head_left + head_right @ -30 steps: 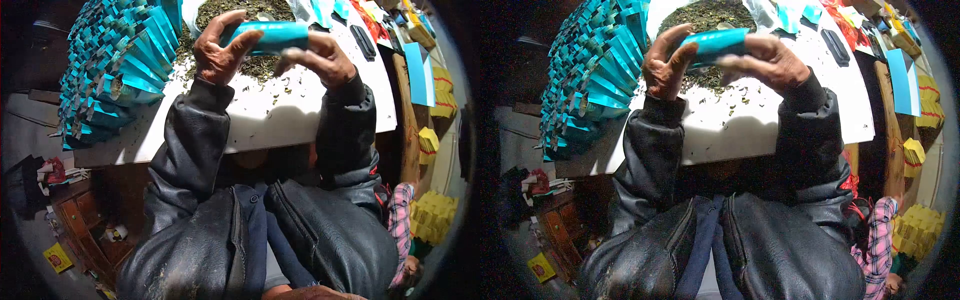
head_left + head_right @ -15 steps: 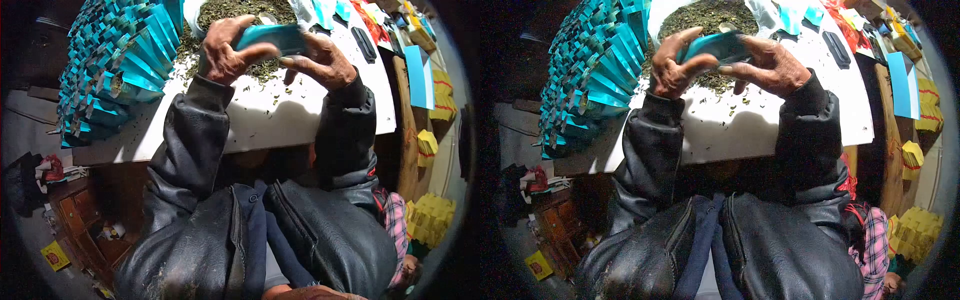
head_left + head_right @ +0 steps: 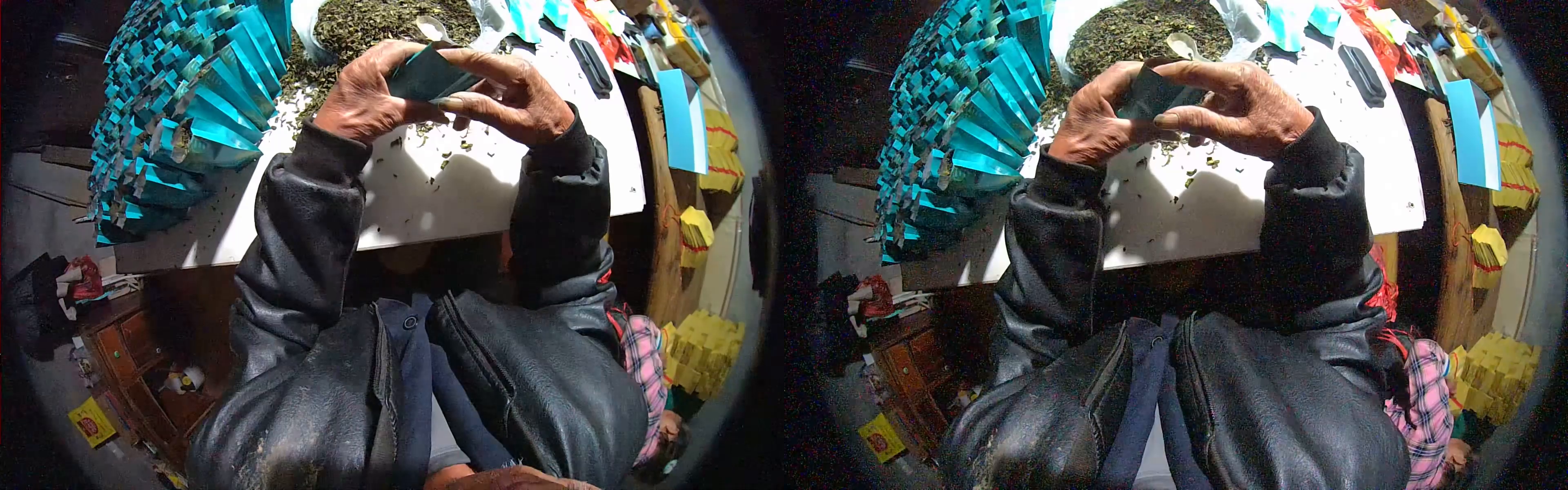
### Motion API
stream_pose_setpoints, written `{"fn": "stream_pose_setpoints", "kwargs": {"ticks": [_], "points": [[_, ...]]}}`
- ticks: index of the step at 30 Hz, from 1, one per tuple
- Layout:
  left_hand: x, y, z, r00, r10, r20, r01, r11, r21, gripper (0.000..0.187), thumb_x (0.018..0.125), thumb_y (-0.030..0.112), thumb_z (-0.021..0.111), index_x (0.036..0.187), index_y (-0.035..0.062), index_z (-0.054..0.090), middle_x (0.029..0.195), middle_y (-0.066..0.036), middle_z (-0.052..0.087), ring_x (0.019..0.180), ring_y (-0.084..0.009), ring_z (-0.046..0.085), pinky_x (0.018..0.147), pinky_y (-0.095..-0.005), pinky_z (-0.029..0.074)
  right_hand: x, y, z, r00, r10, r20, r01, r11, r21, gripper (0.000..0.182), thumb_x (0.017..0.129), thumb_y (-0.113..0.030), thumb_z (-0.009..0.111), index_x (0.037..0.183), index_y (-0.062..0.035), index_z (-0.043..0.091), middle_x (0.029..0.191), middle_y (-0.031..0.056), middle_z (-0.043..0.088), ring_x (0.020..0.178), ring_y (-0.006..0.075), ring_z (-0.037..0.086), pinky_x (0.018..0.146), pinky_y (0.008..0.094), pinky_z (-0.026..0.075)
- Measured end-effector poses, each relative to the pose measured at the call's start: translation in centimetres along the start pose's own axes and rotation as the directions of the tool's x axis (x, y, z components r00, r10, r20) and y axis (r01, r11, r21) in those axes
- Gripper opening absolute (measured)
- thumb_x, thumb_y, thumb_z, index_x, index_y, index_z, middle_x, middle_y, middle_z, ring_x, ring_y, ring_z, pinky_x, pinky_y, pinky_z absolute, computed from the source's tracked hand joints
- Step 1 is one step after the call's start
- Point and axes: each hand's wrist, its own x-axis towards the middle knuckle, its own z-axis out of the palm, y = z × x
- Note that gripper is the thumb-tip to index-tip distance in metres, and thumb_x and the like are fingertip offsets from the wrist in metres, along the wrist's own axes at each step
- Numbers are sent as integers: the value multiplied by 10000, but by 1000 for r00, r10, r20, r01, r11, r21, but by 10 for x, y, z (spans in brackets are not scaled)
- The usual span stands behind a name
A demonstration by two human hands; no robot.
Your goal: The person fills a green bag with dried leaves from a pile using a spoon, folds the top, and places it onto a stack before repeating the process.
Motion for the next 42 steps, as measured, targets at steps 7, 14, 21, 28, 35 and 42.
{"fn": "stream_pose_setpoints", "kwargs": {"ticks": [7, 14, 21, 28, 35, 42], "points": [[2, -2, -1, 999, -18, -34, 19, 1000, 19, 643, 600, 180, 852, 1156, 74, 547, 1103, -58, 598, 991, -164, 589, 872, -291, 496, 3, -2, 0, 945, -304, -121, 298, 952, -68, 428, 838, -84, 641, 1234, 3, 501, 954, 114, 626, 760, 152, 620, 682, 278, 526], [3, 0, -4, 993, 77, -88, -87, 990, -114, 747, 600, 172, 851, 1235, 56, 476, 1138, -84, 592, 1066, -188, 564, 945, -315, 450, -1, -15, -9, 886, -368, -282, 434, 873, 224, 320, 880, -113, 576, 1174, 9, 545, 980, 149, 640, 744, 178, 653, 649, 272, 540], [4, -5, -7, 953, 285, -99, -287, 958, -10, 743, 615, 121, 837, 1250, 53, 458, 1175, -94, 569, 1104, -200, 538, 967, -330, 429, 6, 4, -17, 806, -166, -569, 233, 971, 46, 266, 888, -158, 591, 1089, 17, 592, 908, 128, 658, 651, 160, 647, 604, 250, 526], [6, 5, -7, 959, 195, -203, -241, 943, -231, 668, 648, 78, 807, 1225, 50, 472, 1134, -91, 579, 1061, -193, 552, 939, -336, 453, 22, 51, -20, 778, -457, -431, -77, 612, -787, 247, 796, -270, 698, 878, -53, 611, 734, 108, 613, 635, 209, 615, 572, 326, 503], [13, -4, -25, 859, 255, -444, -281, 960, 8, 518, 739, 61, 737, 1192, 23, 489, 1080, -71, 614, 959, -153, 593, 832, -284, 506, 25, 63, -15, 833, -340, -437, -187, 571, -800, 326, 836, -350, 631, 771, -38, 563, 681, 139, 541, 622, 283, 566, 568, 388, 458], [18, -16, -37, 805, 244, -540, -285, 959, 9, 529, 733, 31, 740, 1194, 14, 483, 1094, -84, 607, 976, -165, 591, 861, -300, 494, 28, 64, -10, 869, -269, -416, -230, 525, -819, 225, 804, -251, 670, 888, -50, 615, 792, 134, 614, 725, 287, 608, 637, 355, 486]]}}
